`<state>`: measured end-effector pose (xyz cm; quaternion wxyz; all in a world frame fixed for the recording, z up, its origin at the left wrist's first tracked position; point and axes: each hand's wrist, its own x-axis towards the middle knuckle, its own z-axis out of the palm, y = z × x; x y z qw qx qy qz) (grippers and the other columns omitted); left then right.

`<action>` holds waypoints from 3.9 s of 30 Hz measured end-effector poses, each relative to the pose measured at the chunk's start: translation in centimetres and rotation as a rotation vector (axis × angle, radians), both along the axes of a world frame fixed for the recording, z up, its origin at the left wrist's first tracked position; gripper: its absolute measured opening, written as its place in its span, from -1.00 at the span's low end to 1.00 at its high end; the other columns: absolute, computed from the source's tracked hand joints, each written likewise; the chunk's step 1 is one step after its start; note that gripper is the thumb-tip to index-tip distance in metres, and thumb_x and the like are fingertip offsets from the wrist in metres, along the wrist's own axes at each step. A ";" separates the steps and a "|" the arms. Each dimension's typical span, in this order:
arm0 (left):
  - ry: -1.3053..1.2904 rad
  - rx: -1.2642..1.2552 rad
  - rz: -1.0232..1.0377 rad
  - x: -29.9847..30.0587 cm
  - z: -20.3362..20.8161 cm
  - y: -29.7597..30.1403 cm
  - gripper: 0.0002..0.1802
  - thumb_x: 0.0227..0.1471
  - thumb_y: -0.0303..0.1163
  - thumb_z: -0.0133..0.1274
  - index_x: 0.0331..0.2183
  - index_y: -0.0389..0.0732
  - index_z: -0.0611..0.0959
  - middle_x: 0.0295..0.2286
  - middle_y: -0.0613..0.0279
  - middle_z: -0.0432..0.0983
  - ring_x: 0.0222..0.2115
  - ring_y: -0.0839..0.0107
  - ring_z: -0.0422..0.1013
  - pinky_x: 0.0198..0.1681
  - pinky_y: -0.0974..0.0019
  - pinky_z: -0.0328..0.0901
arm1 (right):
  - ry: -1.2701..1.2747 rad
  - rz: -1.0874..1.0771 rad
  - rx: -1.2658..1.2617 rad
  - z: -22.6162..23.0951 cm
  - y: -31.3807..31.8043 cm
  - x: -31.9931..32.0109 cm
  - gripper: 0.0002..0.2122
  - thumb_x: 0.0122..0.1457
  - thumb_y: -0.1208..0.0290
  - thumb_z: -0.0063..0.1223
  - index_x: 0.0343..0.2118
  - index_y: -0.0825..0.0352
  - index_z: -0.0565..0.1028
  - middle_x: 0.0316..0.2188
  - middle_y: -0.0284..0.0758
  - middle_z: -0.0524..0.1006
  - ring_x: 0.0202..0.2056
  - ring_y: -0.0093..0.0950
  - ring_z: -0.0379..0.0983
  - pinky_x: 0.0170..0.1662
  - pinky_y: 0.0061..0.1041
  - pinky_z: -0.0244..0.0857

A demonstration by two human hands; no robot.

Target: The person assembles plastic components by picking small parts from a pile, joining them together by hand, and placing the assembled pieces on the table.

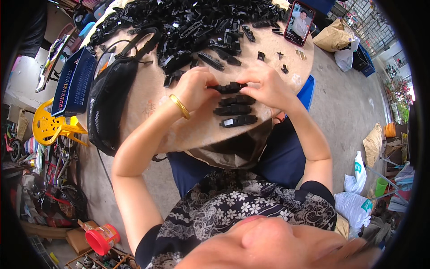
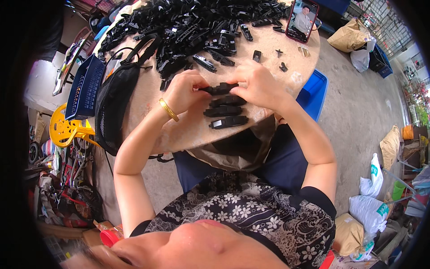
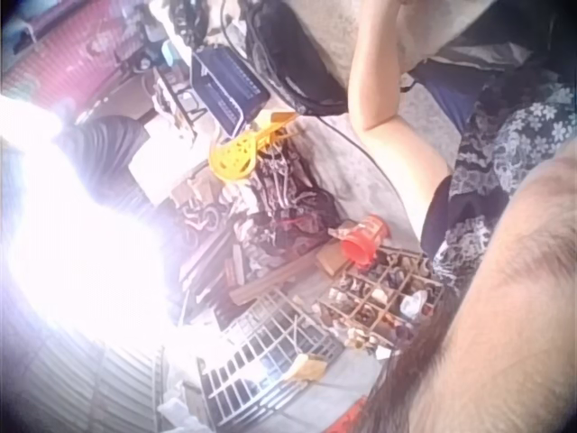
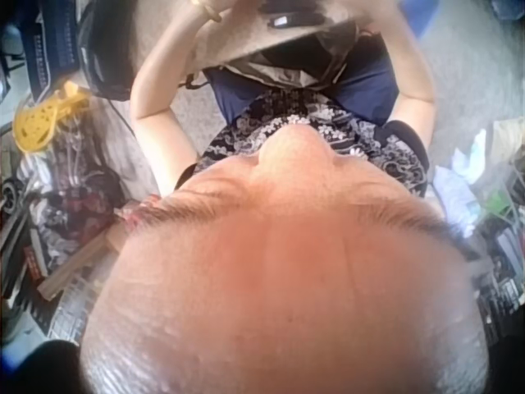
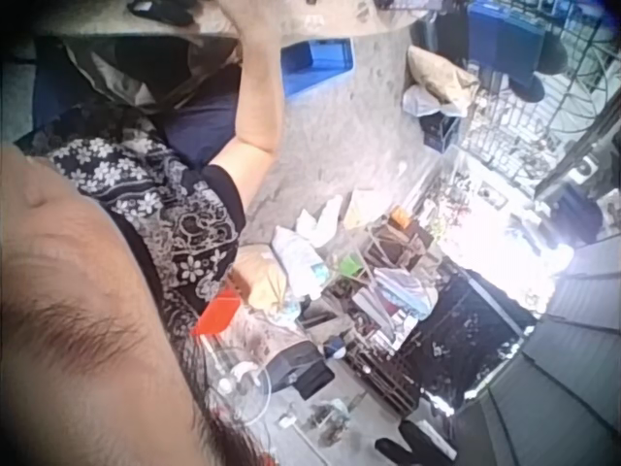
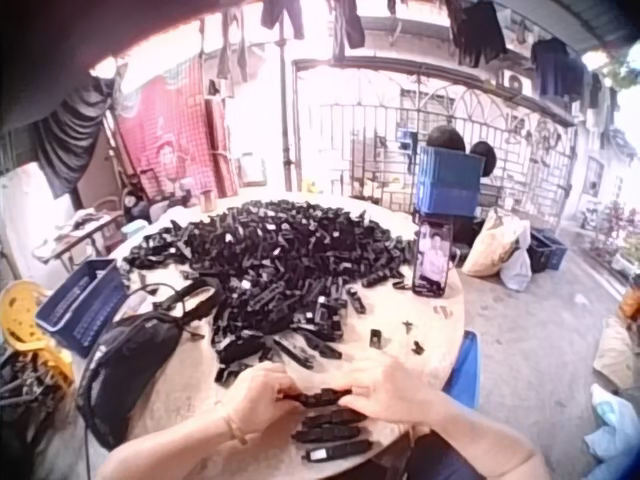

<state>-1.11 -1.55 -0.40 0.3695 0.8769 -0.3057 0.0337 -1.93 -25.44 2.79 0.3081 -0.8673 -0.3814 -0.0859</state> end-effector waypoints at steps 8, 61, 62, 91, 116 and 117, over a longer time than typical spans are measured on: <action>0.081 -0.051 -0.048 0.0 0.5 -0.4 -0.76 -0.35 -0.38 0.32 -0.53 -0.28 0.66 -0.51 0.11 0.49 -0.41 0.15 0.41 -0.30 0.21 0.31 | 0.071 0.066 0.105 -0.8 0.5 0.5 -0.81 -0.15 0.46 0.23 -0.40 0.36 0.60 -0.43 -0.24 0.56 -0.35 -0.33 0.44 -0.27 -0.47 0.32; -0.117 0.018 -0.047 -0.2 -0.1 -0.1 -0.79 -0.19 -0.40 0.21 -0.39 -0.22 0.61 -0.41 0.09 0.46 -0.30 0.09 0.38 -0.20 0.17 0.30 | -0.475 -0.275 -0.361 0.7 0.5 0.8 -0.89 -0.04 0.41 0.06 -0.44 0.31 0.50 -0.49 -0.31 0.49 -0.42 -0.31 0.46 -0.37 -0.36 0.37; -0.134 0.017 -0.044 -0.1 -0.1 -0.3 -0.79 -0.18 -0.40 0.21 -0.39 -0.22 0.61 -0.41 0.08 0.46 -0.30 0.09 0.39 -0.20 0.17 0.30 | -0.377 -0.332 -0.529 0.7 0.5 0.0 -0.87 -0.05 0.38 0.08 -0.44 0.31 0.48 -0.49 -0.30 0.49 -0.43 -0.31 0.46 -0.38 -0.35 0.36; -0.096 0.012 0.018 0.0 0.0 0.0 -0.81 -0.24 -0.44 0.23 -0.45 -0.27 0.64 -0.49 0.09 0.46 -0.42 0.13 0.43 -0.33 0.21 0.32 | -0.143 -0.028 -0.141 0.1 0.2 1.4 -0.80 -0.07 0.34 0.18 -0.39 0.33 0.58 -0.46 -0.26 0.51 -0.31 -0.28 0.45 -0.25 -0.38 0.34; -0.086 0.377 0.269 5.3 -1.0 7.0 0.27 -0.52 0.22 0.35 0.20 -0.10 0.17 0.14 -0.35 -0.01 0.18 -0.25 -0.10 0.23 -0.07 -0.10 | -0.059 0.170 -0.286 0.4 2.1 -4.1 -0.30 -0.21 0.01 0.28 0.03 0.23 0.36 0.04 -0.08 0.24 0.04 -0.13 0.21 0.10 -0.18 0.10; -0.046 0.379 0.276 5.3 -1.3 6.6 0.30 -0.51 0.23 0.34 0.21 -0.13 0.13 0.15 -0.44 -0.08 0.19 -0.32 -0.16 0.23 -0.07 -0.13 | -0.065 0.177 -0.300 0.5 1.9 -4.3 -0.32 -0.21 0.05 0.30 0.02 0.23 0.37 0.04 -0.08 0.25 0.04 -0.10 0.21 0.11 -0.18 0.10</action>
